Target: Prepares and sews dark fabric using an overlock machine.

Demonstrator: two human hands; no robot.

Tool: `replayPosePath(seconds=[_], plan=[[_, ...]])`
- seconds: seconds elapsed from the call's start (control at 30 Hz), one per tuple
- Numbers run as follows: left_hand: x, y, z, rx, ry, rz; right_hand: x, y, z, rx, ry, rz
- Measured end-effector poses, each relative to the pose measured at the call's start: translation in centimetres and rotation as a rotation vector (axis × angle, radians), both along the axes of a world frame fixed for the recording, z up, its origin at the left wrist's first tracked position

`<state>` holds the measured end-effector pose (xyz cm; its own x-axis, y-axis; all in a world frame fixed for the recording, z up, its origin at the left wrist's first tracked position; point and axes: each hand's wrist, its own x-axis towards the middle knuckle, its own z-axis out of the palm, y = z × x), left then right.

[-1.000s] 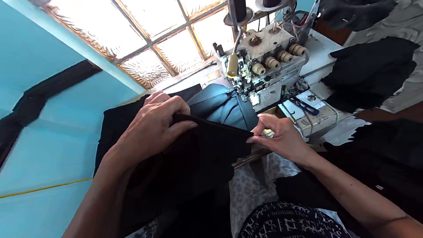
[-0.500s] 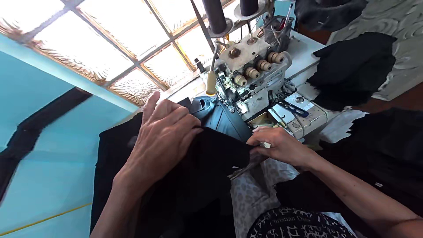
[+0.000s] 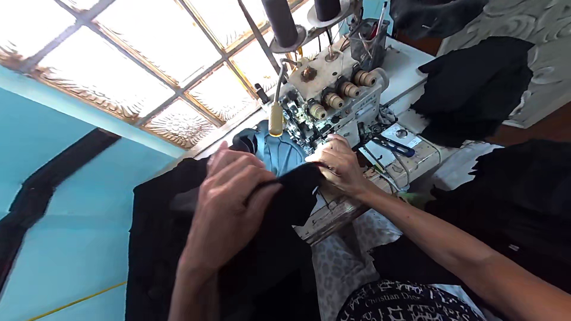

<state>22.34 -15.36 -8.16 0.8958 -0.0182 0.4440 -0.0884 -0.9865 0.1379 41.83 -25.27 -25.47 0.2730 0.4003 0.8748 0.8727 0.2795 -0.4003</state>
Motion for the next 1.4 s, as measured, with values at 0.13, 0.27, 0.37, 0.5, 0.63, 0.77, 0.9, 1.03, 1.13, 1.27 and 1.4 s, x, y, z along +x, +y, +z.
replayPosePath(seconds=[0.13,0.27,0.37,0.5,0.63,0.77,0.9,1.03,1.13,1.27,1.4], plan=[[0.6,-6.5,-4.4,-0.186,-0.055,0.007,-1.0,-0.2,-0.9,0.069,0.081,-0.039],[2.0,-12.1,-9.6,-0.182,-0.100,0.116,-1.6,-1.1,-1.7,0.087,0.210,-0.045],[2.3,-13.2,-11.4,-0.113,-0.102,0.187,-1.7,-1.2,-2.4,0.101,0.222,-0.046],[2.7,-12.2,-11.4,-0.047,-0.092,0.239,-1.7,-1.0,-2.4,0.108,0.242,-0.050],[3.6,-10.3,-11.1,-0.043,-0.089,0.276,-1.6,-1.1,-2.4,0.089,0.241,-0.047],[4.6,-8.1,-11.1,-0.059,-0.114,0.321,-1.3,-1.2,-2.1,0.053,0.256,-0.028],[5.8,-5.9,-11.3,-0.038,-0.124,0.360,-1.4,-1.7,-1.2,-0.079,0.265,-0.048],[6.5,-4.4,-11.6,-0.015,-0.095,0.397,-1.1,-2.2,-0.4,-0.233,0.165,-0.079],[5.7,-4.2,-9.5,-0.029,0.067,0.354,-0.7,-2.5,0.1,-0.296,0.115,-0.060],[3.7,-1.8,-4.6,-0.045,0.041,0.332,-0.6,-3.6,0.3,-0.362,0.097,-0.027],[3.6,2.7,-3.0,0.038,-0.007,0.255,-2.5,-5.6,0.2,-0.324,0.281,-0.042]])
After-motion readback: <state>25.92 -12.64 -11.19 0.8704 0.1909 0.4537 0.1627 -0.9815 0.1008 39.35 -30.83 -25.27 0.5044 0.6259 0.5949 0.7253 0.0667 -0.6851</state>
